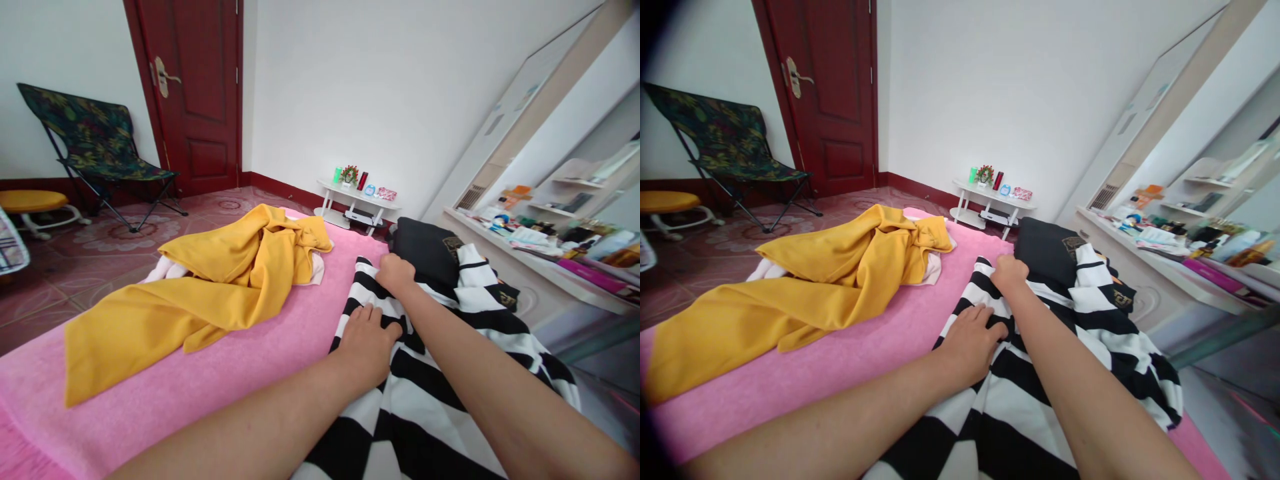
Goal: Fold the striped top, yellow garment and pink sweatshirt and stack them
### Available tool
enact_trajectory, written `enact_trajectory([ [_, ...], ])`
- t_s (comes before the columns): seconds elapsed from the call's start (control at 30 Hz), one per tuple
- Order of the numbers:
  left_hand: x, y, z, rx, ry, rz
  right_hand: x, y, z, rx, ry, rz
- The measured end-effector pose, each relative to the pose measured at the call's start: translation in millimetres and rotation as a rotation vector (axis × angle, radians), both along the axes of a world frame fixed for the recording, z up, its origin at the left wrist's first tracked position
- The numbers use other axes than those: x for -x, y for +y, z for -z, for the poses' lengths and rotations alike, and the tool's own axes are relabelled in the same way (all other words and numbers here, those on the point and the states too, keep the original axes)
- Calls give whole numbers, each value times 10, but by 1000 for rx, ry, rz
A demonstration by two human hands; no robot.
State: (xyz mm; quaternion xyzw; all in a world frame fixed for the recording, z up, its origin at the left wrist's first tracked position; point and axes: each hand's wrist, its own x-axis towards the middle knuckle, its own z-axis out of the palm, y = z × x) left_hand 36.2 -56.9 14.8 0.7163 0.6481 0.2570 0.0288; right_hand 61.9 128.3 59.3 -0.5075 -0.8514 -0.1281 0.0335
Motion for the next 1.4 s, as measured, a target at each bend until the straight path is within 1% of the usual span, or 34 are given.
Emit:
enact_trajectory([
  [0.07, -13, 0, 11, -3, 17, 9, 63, 6, -26, -64, 58, -21],
  [0.13, -18, -5, 11, -3, 25, 14, 130, 30, -42, -93, 91, -54],
  [0.23, -21, -16, 3, 12, 31, 18, 230, 116, -24, -50, 94, -106],
  [0.37, -29, -22, -12, 48, 29, 23, 359, 288, -4, 24, 51, -107],
  [0.43, -36, -21, -19, 64, 19, 28, 410, 363, -34, 20, 48, -108],
  [0.57, -61, 5, -13, 107, 30, 37, 454, 445, -75, -49, 111, -97],
  [0.67, -77, 44, 16, 133, 53, 47, 451, 456, 47, -56, 166, -74],
  [0.73, -75, 65, 35, 142, 46, 42, 450, 468, 173, -21, 185, -70],
  [0.8, -62, 67, 43, 145, 20, 32, 446, 495, 258, 37, 195, -82],
  [0.83, -54, 61, 42, 145, 5, 28, 436, 510, 269, 72, 201, -96],
  [0.9, -40, 39, 36, 131, -24, 23, 379, 526, 218, 146, 218, -145],
  [0.97, -34, 17, 37, 104, -45, 10, 242, 495, 105, 212, 248, -210],
  [1.03, -38, 8, 53, 76, -50, -4, 2, 403, -8, 246, 286, -265],
  [1.07, -43, 9, 66, 67, -47, -10, -155, 339, -46, 243, 308, -283],
  [1.13, -56, 16, 96, 61, -33, -14, -521, 197, -61, 175, 372, -286],
  [1.2, -66, 23, 123, 51, -19, -16, -905, 72, 13, 70, 429, -250],
  [1.27, -72, 24, 139, 33, -9, -21, -1241, -10, 143, 20, 444, -187],
  [1.33, -73, 20, 146, 13, 0, -25, -1479, -50, 264, 61, 399, -136],
  [1.4, -71, 17, 146, 1, 11, -23, -1612, -73, 306, 132, 325, -108],
])
